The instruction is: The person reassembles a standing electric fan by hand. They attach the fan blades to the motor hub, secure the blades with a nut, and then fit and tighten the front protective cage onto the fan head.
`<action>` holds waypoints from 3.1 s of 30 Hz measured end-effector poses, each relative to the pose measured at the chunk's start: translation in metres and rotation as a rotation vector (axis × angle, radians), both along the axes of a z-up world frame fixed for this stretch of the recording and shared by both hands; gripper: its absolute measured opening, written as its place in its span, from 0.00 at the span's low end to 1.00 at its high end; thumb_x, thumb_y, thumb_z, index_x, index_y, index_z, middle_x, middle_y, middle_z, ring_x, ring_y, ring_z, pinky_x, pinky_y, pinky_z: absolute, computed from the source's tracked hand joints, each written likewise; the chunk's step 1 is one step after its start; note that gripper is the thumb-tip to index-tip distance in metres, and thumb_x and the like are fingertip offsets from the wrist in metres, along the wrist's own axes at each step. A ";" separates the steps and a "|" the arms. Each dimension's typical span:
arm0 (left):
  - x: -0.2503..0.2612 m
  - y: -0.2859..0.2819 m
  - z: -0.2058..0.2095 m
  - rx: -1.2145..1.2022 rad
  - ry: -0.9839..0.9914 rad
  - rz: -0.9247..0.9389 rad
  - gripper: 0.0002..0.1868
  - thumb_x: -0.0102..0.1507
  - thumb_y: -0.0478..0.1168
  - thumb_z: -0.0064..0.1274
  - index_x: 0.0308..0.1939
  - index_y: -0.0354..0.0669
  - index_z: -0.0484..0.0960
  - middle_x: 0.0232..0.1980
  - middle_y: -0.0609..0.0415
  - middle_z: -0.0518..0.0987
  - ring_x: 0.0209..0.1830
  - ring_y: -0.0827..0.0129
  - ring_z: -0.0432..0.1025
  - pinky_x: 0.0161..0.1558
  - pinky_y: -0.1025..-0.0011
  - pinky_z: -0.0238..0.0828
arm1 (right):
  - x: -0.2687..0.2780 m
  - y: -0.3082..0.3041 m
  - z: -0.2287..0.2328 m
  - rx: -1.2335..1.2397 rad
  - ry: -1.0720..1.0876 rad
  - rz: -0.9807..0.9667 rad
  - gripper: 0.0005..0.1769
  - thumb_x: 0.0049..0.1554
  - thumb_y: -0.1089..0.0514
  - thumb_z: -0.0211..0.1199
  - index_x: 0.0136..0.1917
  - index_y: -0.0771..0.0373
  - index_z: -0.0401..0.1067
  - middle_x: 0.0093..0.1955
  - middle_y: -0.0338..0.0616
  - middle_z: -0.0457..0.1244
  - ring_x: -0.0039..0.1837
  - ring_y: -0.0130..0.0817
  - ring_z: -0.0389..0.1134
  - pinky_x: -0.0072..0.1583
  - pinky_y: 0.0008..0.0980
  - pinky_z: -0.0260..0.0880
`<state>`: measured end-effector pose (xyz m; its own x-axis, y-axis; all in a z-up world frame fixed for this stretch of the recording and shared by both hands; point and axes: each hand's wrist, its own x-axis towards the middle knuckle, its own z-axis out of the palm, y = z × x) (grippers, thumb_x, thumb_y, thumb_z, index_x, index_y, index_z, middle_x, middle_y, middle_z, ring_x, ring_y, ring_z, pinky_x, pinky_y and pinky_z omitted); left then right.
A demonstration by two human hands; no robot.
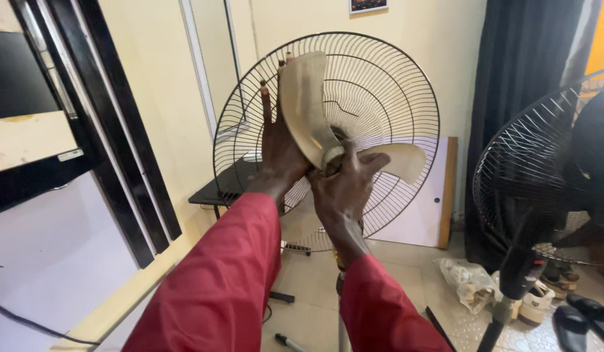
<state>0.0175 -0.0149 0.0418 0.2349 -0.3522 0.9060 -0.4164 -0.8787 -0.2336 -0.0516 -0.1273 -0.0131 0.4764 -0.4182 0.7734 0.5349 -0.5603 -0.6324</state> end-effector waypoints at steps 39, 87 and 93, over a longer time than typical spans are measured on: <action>0.026 0.004 0.006 0.474 0.381 0.279 0.30 0.70 0.48 0.47 0.77 0.59 0.63 0.82 0.55 0.63 0.83 0.60 0.56 0.81 0.65 0.52 | 0.042 -0.026 -0.019 0.461 0.146 0.885 0.26 0.59 0.62 0.62 0.68 0.51 0.62 0.59 0.47 0.66 0.54 0.35 0.72 0.48 0.32 0.77; 0.066 -0.004 -0.015 -0.386 1.405 -2.114 0.34 0.75 0.68 0.23 0.82 0.66 0.47 0.87 0.52 0.50 0.86 0.46 0.48 0.83 0.48 0.48 | 0.022 -0.054 -0.006 0.007 0.191 0.667 0.33 0.60 0.73 0.49 0.72 0.44 0.63 0.62 0.45 0.67 0.58 0.32 0.71 0.54 0.29 0.73; 0.049 -0.007 0.003 -0.100 0.868 -1.272 0.36 0.72 0.70 0.27 0.82 0.70 0.49 0.87 0.56 0.48 0.86 0.53 0.43 0.83 0.48 0.41 | 0.029 -0.057 -0.043 0.461 0.122 0.829 0.43 0.59 0.71 0.58 0.79 0.46 0.43 0.64 0.60 0.64 0.60 0.42 0.72 0.59 0.38 0.77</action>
